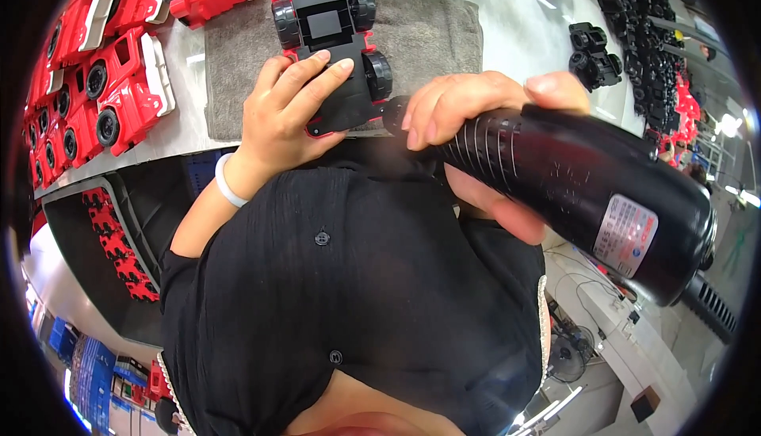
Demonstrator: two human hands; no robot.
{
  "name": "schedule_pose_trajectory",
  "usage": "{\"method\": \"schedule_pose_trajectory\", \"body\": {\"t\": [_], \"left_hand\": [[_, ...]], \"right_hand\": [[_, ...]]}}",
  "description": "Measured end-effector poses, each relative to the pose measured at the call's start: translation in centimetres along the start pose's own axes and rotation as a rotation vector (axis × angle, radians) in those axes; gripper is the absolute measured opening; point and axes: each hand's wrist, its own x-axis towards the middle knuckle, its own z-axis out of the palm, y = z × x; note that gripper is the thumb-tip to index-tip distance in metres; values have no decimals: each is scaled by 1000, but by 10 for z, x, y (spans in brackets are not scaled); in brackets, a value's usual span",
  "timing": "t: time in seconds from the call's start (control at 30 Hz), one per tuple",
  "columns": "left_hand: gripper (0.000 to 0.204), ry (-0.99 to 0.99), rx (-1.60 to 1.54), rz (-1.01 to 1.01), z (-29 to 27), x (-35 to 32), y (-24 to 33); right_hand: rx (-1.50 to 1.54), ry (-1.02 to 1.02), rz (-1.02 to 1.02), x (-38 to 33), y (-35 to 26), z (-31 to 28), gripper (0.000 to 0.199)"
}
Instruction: The person assembles plastic toy trucks by attaching wheels and chassis parts to plastic shells with screws, using an electric screwdriver.
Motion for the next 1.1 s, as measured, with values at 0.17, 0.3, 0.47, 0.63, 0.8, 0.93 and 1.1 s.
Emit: {"method": "schedule_pose_trajectory", "body": {"t": [0.17,0.3,0.47,0.63,0.8,0.93,1.1], "left_hand": [[70,16,-7,-6,0,-1,0],[69,31,0,8,0,1,1],[66,39,2,8,1,-2,1],[68,31,2,8,-1,1,4],[70,38,-4,13,-2,0,1],[72,26,-11,7,-5,0,2],[68,54,-155,-50,-24,-14,-11]], "right_hand": [[4,-38,6,0,0,-1,83],[-35,-65,-8,-1,-2,-2,84],[-23,-8,28,-2,0,4,87],[-9,-122,14,-1,-1,-6,86],[-19,-138,53,2,1,-6,81],[3,-70,29,-1,5,0,81],[130,-35,-183,11,0,12,86]]}}
